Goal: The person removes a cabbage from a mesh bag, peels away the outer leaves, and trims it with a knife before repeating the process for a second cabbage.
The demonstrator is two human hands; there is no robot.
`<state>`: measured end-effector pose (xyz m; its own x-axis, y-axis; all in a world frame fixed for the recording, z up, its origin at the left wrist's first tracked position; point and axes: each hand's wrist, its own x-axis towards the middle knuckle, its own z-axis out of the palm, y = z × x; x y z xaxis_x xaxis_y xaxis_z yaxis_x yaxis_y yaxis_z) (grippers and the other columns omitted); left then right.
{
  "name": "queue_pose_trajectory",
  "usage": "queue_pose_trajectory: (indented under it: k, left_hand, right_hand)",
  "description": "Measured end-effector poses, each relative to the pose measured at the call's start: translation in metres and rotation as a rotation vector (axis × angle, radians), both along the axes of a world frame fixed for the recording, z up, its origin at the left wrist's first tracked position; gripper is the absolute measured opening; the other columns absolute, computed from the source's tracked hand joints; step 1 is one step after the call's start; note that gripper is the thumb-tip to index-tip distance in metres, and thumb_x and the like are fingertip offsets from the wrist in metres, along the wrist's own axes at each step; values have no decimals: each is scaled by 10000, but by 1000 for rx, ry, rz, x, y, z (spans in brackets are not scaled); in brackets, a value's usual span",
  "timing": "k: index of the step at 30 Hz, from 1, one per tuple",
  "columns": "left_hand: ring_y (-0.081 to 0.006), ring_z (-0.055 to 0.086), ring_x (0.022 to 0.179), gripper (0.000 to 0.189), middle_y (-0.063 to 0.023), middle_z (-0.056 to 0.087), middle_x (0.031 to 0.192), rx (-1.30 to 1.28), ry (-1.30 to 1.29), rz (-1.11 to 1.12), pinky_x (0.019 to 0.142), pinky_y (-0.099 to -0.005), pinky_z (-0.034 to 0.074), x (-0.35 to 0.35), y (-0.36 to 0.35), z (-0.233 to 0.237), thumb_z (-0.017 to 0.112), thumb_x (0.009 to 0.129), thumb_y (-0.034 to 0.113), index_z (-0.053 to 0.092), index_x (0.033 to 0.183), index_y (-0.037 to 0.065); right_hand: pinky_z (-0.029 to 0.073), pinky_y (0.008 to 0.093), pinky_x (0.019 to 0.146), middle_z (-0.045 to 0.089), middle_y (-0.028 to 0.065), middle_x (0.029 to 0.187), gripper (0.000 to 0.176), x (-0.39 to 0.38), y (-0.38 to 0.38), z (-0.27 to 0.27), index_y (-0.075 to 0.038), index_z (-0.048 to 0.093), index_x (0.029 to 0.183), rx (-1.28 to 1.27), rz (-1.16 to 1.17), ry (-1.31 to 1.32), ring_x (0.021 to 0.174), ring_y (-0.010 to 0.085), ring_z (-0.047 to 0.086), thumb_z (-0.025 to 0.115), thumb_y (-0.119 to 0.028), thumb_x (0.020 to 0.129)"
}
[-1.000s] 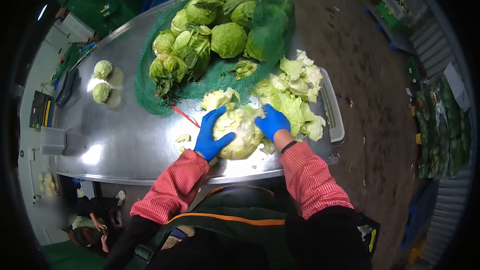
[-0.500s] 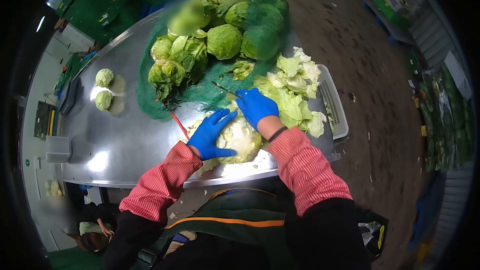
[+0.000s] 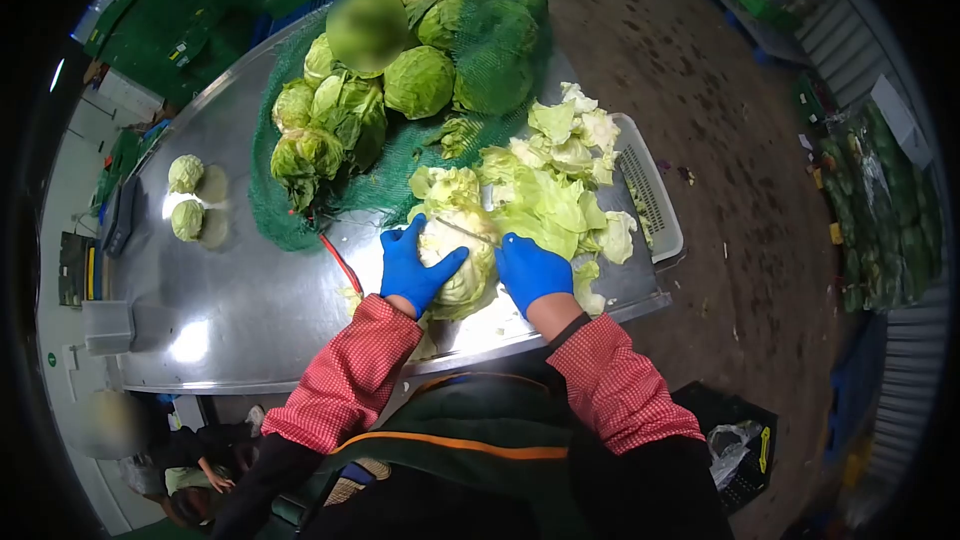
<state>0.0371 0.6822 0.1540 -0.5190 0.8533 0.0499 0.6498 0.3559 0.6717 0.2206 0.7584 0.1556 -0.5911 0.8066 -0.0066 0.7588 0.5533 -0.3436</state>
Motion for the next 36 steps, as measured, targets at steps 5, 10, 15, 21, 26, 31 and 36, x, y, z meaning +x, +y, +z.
queue_pose_trajectory:
  k: [5,10,15,21,26,31,36]
  left_hand:
    - [-411,521,1039,982,-279,445,1134,-47,92,5,898,-448,471,24,-16,8,834,594,513,460,1337,-10]
    - [-440,449,1164,987,-319,397,1247,122,-12,-71,970,-501,421,22,-30,5,836,610,455,410,1376,0]
    - [-444,391,1250,973,-282,342,1342,162,-13,-191,1048,-491,362,19,-37,4,823,634,409,371,1422,60]
    - [-376,382,1247,903,-228,361,1320,314,-258,125,1059,-441,343,16,-48,-26,824,684,315,366,1413,43]
    - [-332,430,1156,774,-197,413,1229,182,-432,277,1011,-413,371,17,-53,-30,811,726,332,443,1324,6]
    - [-387,468,1182,1015,-266,436,1281,143,-27,-187,996,-443,418,-11,-30,10,860,612,434,368,1396,15]
    - [-405,473,1168,1047,-276,430,1265,89,-132,-238,994,-462,423,-6,-4,-4,838,634,435,312,1441,27]
  right_hand:
    - [524,481,699,669,190,952,320,2,37,-1,-61,589,1015,-141,-131,-104,803,382,659,431,-333,958]
    - [489,454,874,627,196,1159,590,-4,28,50,-76,549,1232,-200,-90,-67,1022,360,623,523,-545,874]
    - [498,463,809,663,187,1029,431,-28,53,6,-123,588,1123,-331,-213,55,928,390,632,586,-463,858]
    - [495,459,819,663,208,1025,414,-5,55,-34,-118,603,1108,-373,-251,38,954,389,629,544,-463,887]
    - [455,412,949,623,212,1185,758,-26,24,26,-112,511,1329,-491,-5,141,1096,356,599,566,-656,803]
    - [480,402,914,618,197,1184,597,-19,40,31,-111,529,1313,-517,127,175,1038,336,619,544,-522,880]
    - [530,433,651,644,129,899,273,9,-3,33,-115,613,1089,-4,27,49,748,317,655,468,-301,953]
